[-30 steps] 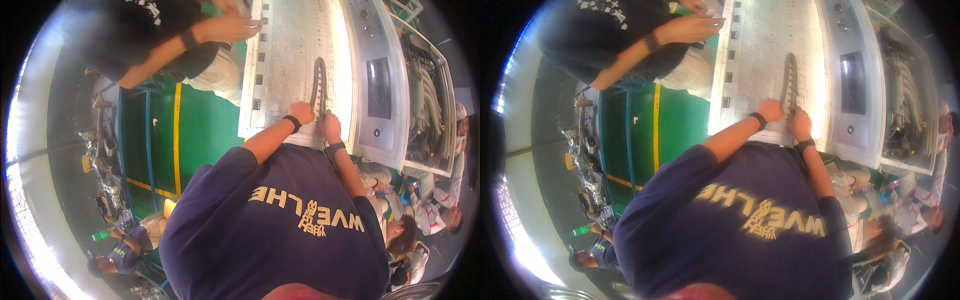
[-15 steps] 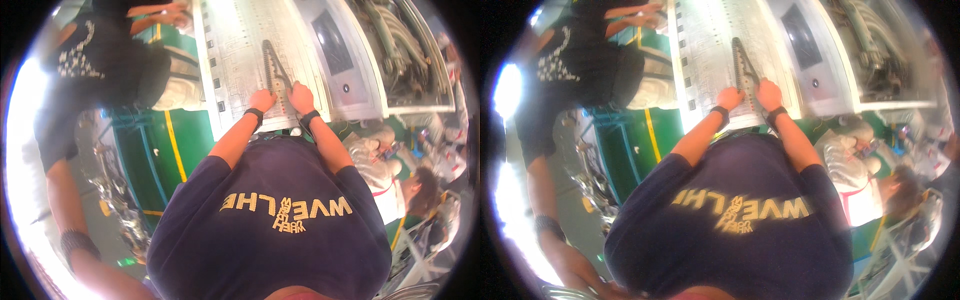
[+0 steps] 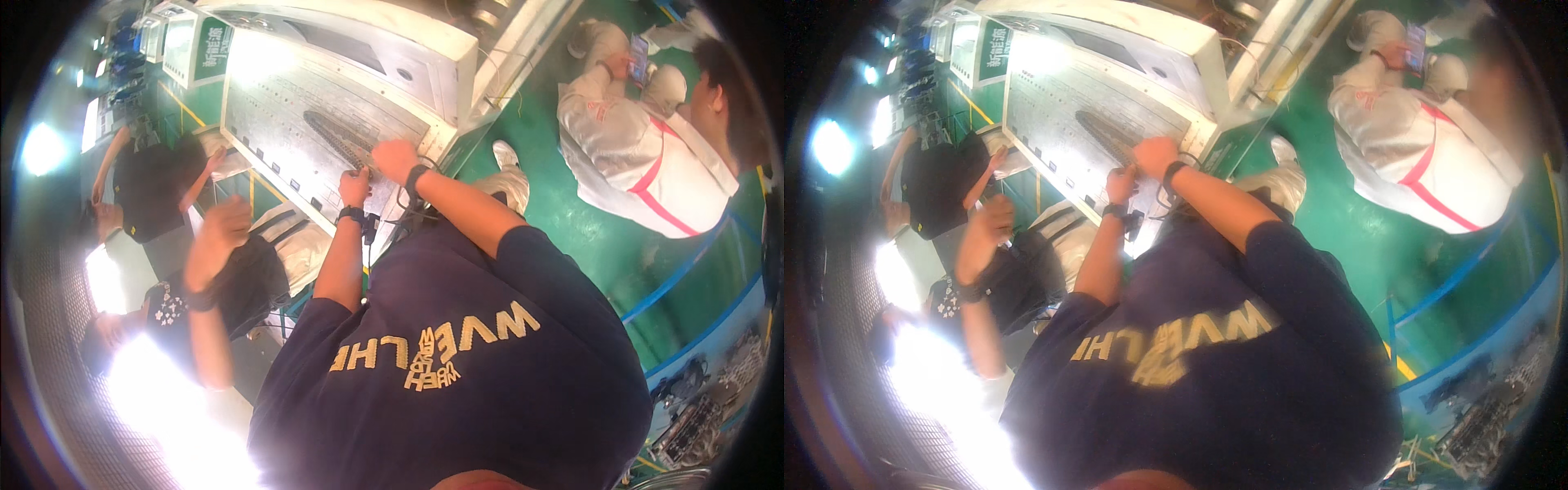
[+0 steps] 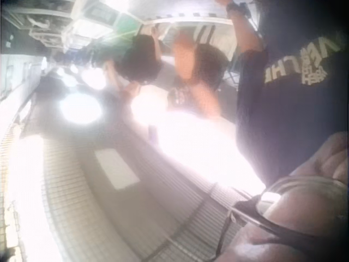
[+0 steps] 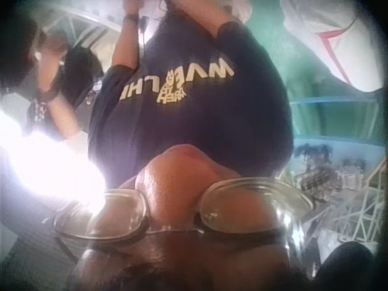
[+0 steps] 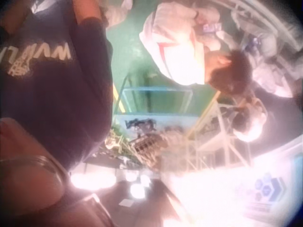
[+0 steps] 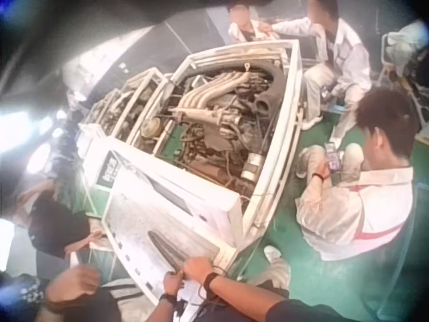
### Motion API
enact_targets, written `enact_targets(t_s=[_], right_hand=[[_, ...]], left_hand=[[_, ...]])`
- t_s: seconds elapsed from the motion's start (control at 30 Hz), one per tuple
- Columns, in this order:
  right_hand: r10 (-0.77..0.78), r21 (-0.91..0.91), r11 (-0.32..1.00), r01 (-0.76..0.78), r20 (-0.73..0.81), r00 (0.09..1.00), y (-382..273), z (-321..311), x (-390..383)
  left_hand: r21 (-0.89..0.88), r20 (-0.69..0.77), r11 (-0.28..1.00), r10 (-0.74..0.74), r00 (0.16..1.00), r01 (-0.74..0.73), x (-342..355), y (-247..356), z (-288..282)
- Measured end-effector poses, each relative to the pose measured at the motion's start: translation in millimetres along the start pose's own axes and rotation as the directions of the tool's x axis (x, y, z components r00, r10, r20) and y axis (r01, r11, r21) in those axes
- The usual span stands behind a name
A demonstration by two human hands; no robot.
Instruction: The person holds a timing chain, stretches it out, and uses a ruler on a diagnostic workstation to measure its length.
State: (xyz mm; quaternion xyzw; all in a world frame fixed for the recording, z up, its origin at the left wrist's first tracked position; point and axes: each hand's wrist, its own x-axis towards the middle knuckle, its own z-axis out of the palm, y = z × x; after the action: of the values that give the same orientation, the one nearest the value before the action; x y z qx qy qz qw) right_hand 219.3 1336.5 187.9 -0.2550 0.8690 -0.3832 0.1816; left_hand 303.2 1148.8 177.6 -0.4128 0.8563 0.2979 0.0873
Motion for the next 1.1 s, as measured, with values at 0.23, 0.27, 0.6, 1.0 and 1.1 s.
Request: enact_targets(t_s=[0.23, 0.27, 0.6, 1.0, 1.1], right_hand=[[-0.097, -0.071, 0.992, 0.1, 0.041, 0.994, 16, -5, -25], [-0.13, -0.072, 0.988, 0.135, 0.065, 0.989, 17, -3, -26], [-0.103, -0.155, 0.977, 0.145, 0.251, 0.962, 19, -27, -31], [0.09, -0.222, 0.974, -0.039, 0.223, 0.971, 38, -65, -26], [0.085, -0.187, 0.981, -0.046, 0.206, 0.975, 34, -62, -30]], left_hand=[[0.172, -0.078, 0.984, 0.059, 0.995, -0.045, -4, -12, 17], [0.19, -0.035, 0.981, 0.052, 0.998, -0.044, -7, -13, 17], [-0.005, -0.297, 0.965, 0.25, 0.921, -0.263, 0, 80, 15], [-0.074, -0.331, 0.994, 0.051, 0.942, -0.08, 22, 47, -6], [-0.179, -0.346, 0.984, -0.067, 0.936, 0.004, 34, 30, -11]])
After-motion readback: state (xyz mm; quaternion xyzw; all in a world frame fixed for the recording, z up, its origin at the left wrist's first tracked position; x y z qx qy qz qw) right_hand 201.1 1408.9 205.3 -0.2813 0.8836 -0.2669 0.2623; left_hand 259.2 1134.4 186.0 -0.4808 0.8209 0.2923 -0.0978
